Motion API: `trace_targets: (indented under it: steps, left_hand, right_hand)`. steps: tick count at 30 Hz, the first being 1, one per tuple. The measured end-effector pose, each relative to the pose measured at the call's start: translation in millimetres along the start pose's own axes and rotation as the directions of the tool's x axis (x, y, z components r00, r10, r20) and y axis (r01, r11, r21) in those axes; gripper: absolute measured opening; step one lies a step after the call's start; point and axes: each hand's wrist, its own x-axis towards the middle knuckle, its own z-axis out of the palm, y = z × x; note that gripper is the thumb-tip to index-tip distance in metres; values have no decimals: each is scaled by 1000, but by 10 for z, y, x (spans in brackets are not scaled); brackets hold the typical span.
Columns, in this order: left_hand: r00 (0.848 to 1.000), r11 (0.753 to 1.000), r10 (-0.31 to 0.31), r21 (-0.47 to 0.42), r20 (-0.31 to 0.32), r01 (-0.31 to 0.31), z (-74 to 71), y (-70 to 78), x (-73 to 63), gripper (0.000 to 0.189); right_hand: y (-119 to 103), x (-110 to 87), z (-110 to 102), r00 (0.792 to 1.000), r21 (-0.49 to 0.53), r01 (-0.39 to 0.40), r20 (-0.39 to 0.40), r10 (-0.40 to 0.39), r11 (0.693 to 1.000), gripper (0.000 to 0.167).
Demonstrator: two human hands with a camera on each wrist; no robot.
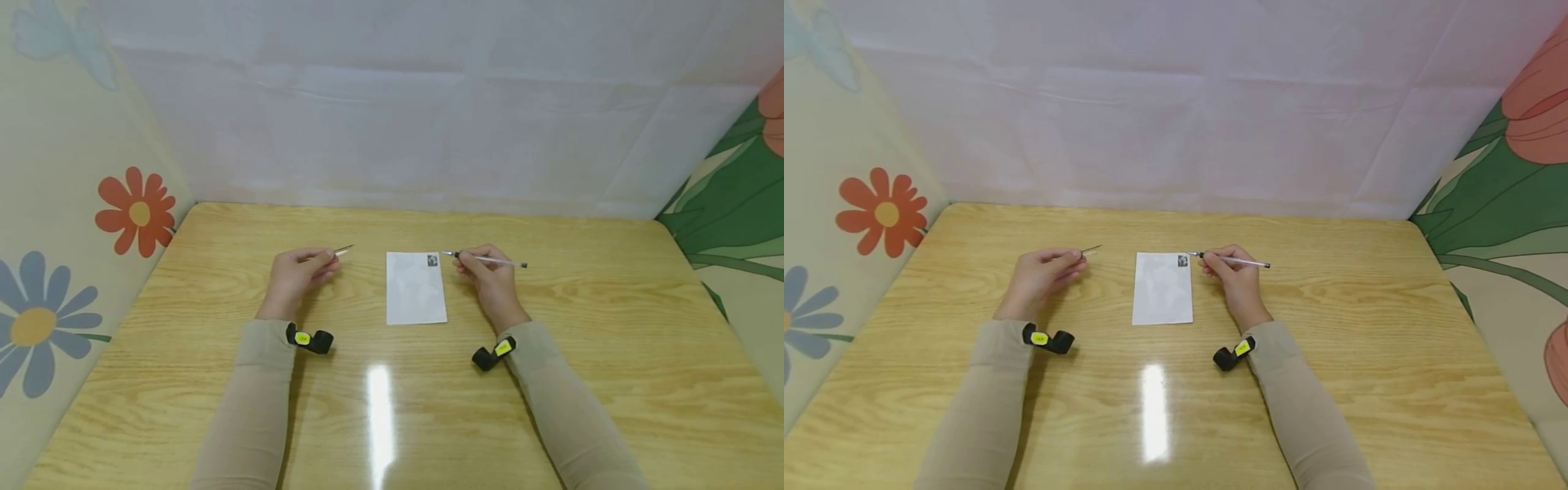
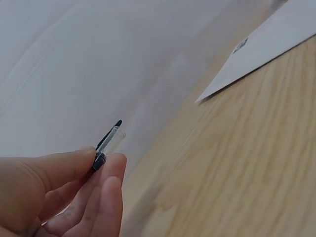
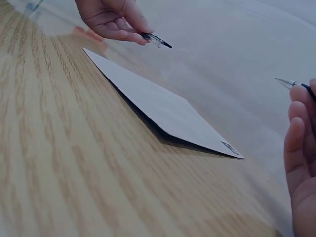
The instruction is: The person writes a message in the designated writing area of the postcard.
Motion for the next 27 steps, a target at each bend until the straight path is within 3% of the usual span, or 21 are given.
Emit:
trace_targets:
  steps: [15, 27]
  left_hand:
    - [996, 994, 45, 99, -75, -37, -103, -12, 8, 40]
    - [995, 978, 67, 201, -69, -52, -149, -14, -1, 37]
  right_hand:
    - [15, 10, 10, 1000, -16, 1, -5, -1, 1000, 19]
    - [38, 16, -11, 1000, 1, 2, -8, -2, 1000, 7]
